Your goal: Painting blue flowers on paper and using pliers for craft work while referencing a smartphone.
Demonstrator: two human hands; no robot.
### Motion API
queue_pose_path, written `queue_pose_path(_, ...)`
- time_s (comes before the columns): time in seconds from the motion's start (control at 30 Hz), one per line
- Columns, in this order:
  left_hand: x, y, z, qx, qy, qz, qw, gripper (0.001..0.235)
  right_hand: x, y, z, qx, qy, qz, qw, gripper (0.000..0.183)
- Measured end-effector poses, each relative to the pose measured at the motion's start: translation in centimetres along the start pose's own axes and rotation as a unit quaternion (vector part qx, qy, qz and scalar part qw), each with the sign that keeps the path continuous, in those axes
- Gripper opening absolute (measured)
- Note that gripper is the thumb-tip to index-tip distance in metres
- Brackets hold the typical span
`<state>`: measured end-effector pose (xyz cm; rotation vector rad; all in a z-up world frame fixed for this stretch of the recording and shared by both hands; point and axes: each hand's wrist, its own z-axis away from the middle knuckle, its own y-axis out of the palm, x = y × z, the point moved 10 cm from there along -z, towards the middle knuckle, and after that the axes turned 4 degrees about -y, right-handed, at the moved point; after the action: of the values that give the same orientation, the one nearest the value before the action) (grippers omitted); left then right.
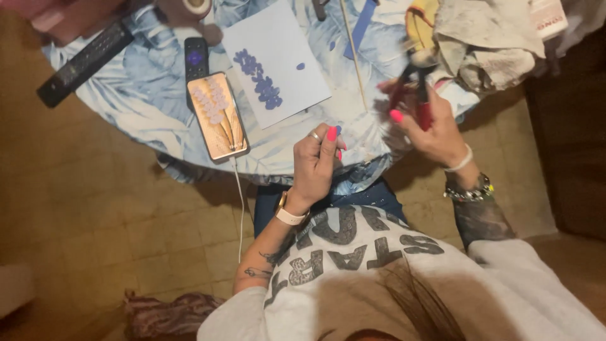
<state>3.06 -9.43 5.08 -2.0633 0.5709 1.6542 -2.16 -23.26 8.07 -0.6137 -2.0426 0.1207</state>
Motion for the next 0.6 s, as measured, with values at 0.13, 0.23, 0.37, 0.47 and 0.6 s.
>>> queue_pose_path(0.13, -0.4, 0.6, 0.1, 0.008, -0.005, -0.014, 1.0, 0.034, -5.7, -1.4, 2.2, -0.005, 0.029, 0.078, 0.997, 0.033)
queue_pose_path(0.23, -1.7, 0.0, -0.3, -0.019, 0.039, -0.053, 0.998, 0.033, -3.2, -0.2, 0.7, 0.034, 0.035, 0.091, 0.995, 0.043)
queue_pose_path(0.37, -1.6, -0.9, -0.1, -0.053, 0.058, -0.073, 0.994, 0.032, -3.2, 0.4, 3.8, 0.14, 0.041, 0.147, 0.978, 0.038)
queue_pose_path(0.47, -1.8, -0.6, -0.3, -0.055, 0.078, -0.077, 0.992, 0.031, -1.8, 0.4, 3.8, 0.184, 0.058, 0.172, 0.966, 0.041)
queue_pose_path(0.6, -1.9, 0.1, -0.2, -0.046, 0.098, -0.073, 0.991, 0.031, -1.0, 0.9, 3.7, 0.225, 0.098, 0.217, 0.945, 0.044)
